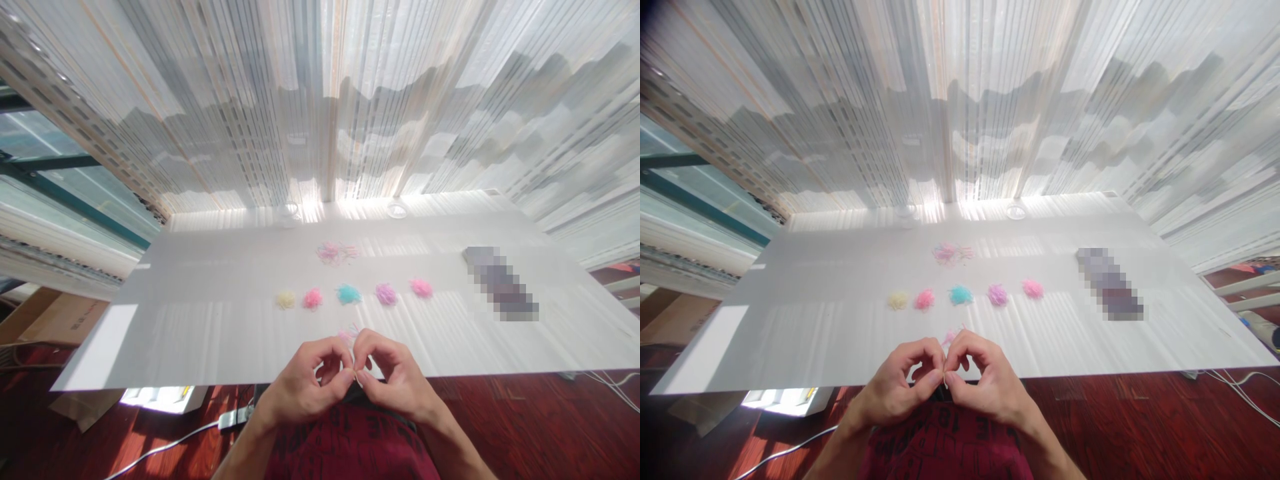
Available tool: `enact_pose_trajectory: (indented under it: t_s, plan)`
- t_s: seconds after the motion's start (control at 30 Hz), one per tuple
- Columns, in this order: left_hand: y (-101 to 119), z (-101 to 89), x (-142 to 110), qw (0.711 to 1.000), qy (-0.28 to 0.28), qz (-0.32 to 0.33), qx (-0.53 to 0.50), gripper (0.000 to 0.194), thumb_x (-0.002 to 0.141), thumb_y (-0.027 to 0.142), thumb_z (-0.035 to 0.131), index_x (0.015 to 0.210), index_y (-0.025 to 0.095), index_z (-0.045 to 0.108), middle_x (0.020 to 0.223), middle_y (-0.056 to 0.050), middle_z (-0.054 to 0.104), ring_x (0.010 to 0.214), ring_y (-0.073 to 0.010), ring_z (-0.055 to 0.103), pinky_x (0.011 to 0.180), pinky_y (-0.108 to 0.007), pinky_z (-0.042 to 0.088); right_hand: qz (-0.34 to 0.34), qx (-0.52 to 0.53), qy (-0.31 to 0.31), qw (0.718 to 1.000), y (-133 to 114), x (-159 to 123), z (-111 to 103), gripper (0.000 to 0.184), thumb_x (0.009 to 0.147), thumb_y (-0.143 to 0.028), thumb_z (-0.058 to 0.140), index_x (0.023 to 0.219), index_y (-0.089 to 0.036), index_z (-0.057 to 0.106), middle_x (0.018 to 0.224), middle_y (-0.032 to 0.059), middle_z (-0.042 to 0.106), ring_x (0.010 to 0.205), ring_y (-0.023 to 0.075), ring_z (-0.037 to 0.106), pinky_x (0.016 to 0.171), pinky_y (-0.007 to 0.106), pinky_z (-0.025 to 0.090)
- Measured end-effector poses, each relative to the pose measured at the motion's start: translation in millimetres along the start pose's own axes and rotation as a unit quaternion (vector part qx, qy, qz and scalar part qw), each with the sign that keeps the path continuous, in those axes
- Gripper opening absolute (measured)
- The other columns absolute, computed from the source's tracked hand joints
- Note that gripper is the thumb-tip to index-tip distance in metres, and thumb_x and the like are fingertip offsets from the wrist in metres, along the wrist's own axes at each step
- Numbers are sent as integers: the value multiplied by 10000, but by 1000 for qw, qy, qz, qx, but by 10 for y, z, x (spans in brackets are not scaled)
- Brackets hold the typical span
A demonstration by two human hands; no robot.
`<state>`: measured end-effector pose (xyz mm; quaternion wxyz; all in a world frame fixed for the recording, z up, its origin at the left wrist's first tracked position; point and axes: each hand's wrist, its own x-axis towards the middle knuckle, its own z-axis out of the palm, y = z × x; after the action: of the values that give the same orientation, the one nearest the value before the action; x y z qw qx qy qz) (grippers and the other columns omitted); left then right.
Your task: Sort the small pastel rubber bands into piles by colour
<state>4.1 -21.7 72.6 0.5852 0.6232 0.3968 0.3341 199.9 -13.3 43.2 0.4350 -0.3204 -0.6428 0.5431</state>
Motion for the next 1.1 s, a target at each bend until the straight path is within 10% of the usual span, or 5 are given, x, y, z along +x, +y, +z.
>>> enact_pose_trajectory:
  t_s: [0.23,0.57,0.77,1.1]
  plan:
    - [5,-30,-2,1000,-2,0,18,183,897,318,656,816,172,582,646,44,446,536,-79,354,493,-202,315,-12,-57,11,998,-92,1,-23,117,814,-123,685,815,-234,650,779,-3,644,723,155,564,672,285,471]
    - [-30,102,-21,998,8,45,-45,255,934,380,631,800,171,574,654,12,486,578,-101,412,535,-223,360,-37,189,-6,981,-26,12,106,303,905,-489,715,761,-244,609,743,7,562,699,168,566,669,315,517]
    - [-10,146,-8,991,79,95,42,33,861,177,639,871,174,608,672,17,549,514,-69,388,476,-188,345,-26,142,35,989,-8,30,111,313,908,-495,705,767,-234,606,736,13,570,691,167,561,660,309,515]
    - [126,101,-55,931,166,250,207,293,873,32,709,1098,213,752,885,-45,795,543,-76,574,484,-171,446,-38,105,72,991,47,6,73,202,937,-410,717,835,-237,691,759,15,598,716,162,568,662,297,505]
